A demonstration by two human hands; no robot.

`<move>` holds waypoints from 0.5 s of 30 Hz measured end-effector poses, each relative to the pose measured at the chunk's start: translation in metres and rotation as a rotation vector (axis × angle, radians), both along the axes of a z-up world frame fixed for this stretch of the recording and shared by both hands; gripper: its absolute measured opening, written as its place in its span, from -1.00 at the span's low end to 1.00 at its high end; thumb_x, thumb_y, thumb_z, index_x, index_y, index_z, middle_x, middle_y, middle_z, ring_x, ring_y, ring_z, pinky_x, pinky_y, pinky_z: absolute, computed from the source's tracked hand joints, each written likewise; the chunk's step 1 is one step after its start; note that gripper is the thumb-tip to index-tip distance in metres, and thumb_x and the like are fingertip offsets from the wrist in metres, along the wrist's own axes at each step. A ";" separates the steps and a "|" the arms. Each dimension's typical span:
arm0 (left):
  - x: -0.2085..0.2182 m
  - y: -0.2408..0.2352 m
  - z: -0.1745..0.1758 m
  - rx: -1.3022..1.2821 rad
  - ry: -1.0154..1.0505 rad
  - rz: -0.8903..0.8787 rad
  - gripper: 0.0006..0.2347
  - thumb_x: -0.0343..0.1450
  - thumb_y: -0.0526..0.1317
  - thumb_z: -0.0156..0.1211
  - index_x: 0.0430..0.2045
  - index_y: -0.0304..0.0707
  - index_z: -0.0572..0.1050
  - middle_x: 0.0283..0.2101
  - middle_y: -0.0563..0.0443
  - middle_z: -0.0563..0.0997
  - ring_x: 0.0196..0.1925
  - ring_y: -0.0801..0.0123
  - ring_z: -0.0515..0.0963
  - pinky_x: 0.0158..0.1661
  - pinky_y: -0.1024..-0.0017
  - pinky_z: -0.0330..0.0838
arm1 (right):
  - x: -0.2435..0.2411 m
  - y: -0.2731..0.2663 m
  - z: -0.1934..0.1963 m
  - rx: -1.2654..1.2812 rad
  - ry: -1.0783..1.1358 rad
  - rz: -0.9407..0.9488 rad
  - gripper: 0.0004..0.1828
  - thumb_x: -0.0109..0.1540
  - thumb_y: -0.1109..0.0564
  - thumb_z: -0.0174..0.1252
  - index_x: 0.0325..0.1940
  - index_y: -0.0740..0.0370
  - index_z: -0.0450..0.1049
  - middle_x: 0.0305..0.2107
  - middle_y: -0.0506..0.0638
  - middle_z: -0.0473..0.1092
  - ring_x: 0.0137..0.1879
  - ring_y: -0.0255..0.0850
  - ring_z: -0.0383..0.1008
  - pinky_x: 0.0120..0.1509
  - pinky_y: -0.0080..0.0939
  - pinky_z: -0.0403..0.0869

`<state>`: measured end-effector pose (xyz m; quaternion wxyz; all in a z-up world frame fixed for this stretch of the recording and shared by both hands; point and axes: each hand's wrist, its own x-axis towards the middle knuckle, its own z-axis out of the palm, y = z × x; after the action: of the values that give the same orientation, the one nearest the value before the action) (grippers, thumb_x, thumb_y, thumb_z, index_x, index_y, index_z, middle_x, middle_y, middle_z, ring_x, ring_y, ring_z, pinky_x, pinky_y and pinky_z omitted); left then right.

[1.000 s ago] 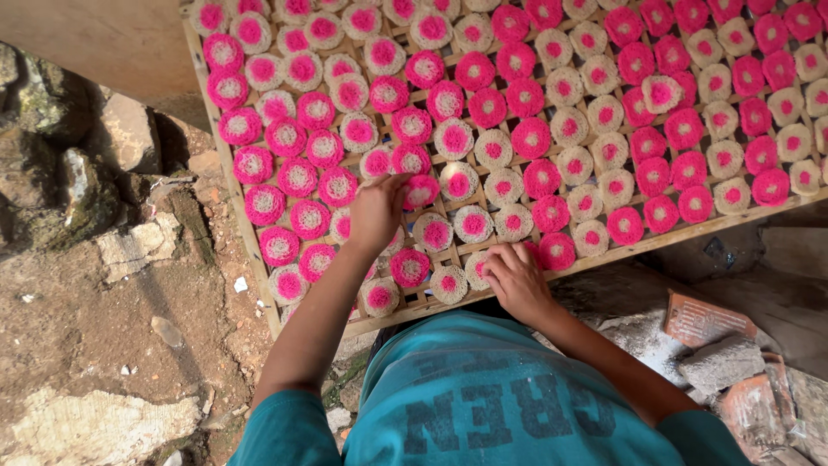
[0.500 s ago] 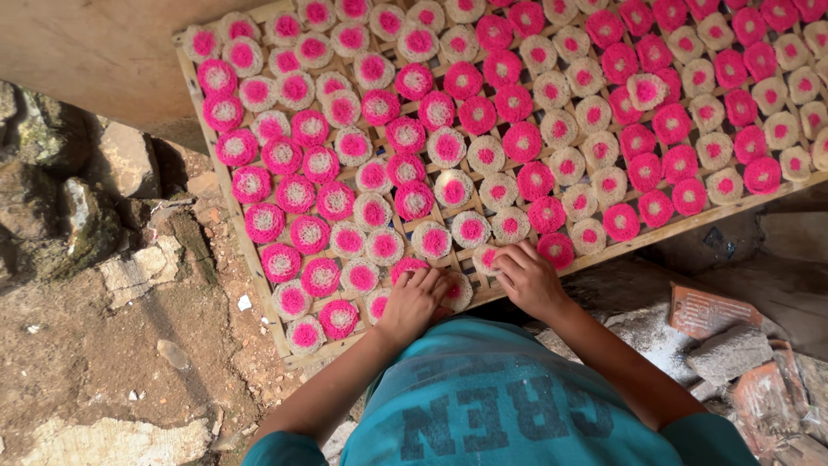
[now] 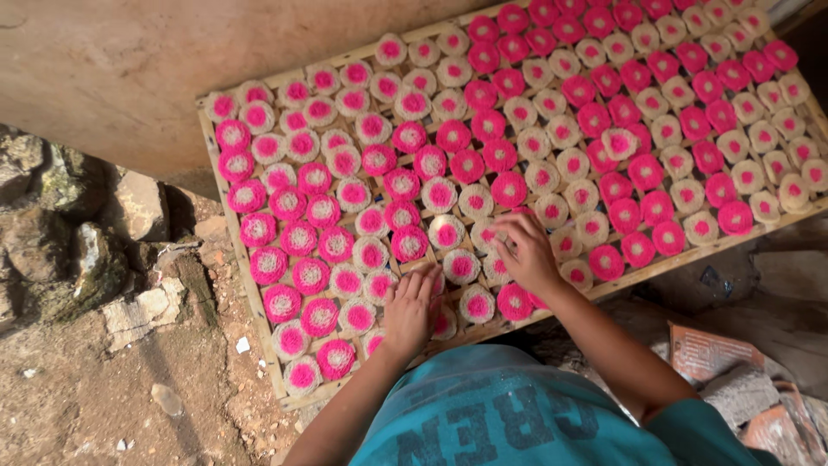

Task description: The person arranges pink and white circular decorative items on a wooden slatted tray. They use both hands to pick up and place the items into a grid pattern, then lift the tray and move it to a different location.

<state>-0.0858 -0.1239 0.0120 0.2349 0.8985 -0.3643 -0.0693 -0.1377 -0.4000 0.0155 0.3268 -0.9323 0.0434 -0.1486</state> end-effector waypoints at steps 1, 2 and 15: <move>0.005 -0.013 -0.001 -0.002 -0.076 0.012 -0.42 0.42 0.05 0.14 0.32 -0.20 0.28 0.37 -0.06 0.31 0.35 0.06 0.31 0.26 0.06 0.11 | 0.021 -0.012 0.000 -0.040 -0.038 -0.002 -0.77 0.30 0.11 0.25 0.01 0.21 0.50 0.00 0.04 0.42 0.18 -0.01 0.45 0.31 0.00 0.44; 0.013 -0.024 -0.002 -0.003 -0.151 0.023 -0.34 0.38 0.10 0.14 0.37 -0.21 0.22 0.46 -0.09 0.22 0.44 0.02 0.23 0.33 0.00 0.02 | 0.042 -0.024 -0.001 -0.062 -0.006 -0.014 -0.69 0.31 0.08 0.24 0.12 0.18 0.48 0.10 0.06 0.37 0.26 0.01 0.39 0.36 0.05 0.39; 0.068 -0.085 -0.025 0.118 -0.228 0.282 -0.34 0.40 0.22 -0.10 0.42 0.06 0.05 0.52 -0.05 -0.02 0.55 0.01 -0.14 0.39 -0.11 -0.33 | 0.160 -0.121 -0.026 -0.574 0.531 0.171 -0.03 0.33 -0.53 -0.30 0.63 0.01 -0.35 0.55 0.21 -0.49 0.62 0.20 -0.55 0.56 0.39 -0.39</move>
<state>-0.0182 -0.2086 -0.0127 0.1466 0.9549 -0.2543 0.0453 0.0222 -0.5205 -0.0110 0.0419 -0.9919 0.0054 0.1194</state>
